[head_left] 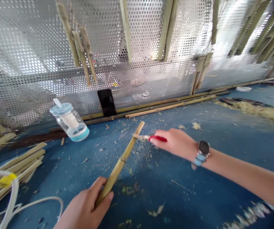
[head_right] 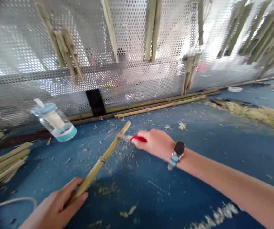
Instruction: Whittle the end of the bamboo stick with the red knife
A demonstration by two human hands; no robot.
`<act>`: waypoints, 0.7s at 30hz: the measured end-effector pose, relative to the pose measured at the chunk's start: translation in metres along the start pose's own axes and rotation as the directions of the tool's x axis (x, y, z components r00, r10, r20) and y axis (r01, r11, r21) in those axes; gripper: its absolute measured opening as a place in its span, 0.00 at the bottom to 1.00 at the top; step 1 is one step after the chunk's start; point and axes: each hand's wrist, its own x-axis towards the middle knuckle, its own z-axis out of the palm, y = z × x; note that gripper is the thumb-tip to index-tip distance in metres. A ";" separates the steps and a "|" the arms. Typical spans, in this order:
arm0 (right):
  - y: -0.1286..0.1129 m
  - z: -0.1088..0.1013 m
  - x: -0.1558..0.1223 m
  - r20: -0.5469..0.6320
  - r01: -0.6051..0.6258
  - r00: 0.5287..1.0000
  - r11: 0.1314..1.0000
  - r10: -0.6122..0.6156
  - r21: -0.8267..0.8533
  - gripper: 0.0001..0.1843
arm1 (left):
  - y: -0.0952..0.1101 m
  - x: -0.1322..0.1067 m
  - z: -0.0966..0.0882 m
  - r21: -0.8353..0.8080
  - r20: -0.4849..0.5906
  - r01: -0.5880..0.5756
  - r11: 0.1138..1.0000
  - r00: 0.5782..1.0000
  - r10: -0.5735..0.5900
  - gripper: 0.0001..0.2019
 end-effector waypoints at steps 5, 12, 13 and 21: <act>-0.010 0.004 -0.004 0.033 0.102 0.994 0.995 -0.102 -0.002 0.25 | -0.004 0.000 0.002 -0.030 0.078 -0.012 0.999 0.997 0.014 0.22; -0.006 -0.001 0.000 0.013 0.053 0.998 0.999 -0.053 0.003 0.26 | -0.004 -0.001 0.003 0.012 0.074 -0.008 1.000 0.997 0.008 0.22; -0.014 0.001 -0.005 0.046 0.119 0.992 0.993 -0.120 0.016 0.25 | -0.004 0.000 0.003 0.017 0.079 -0.009 1.000 0.997 0.008 0.22; 0.026 -0.011 0.016 -0.024 -0.064 0.998 0.995 0.066 0.072 0.27 | -0.002 -0.003 -0.001 0.056 0.054 -0.011 0.998 0.999 0.008 0.21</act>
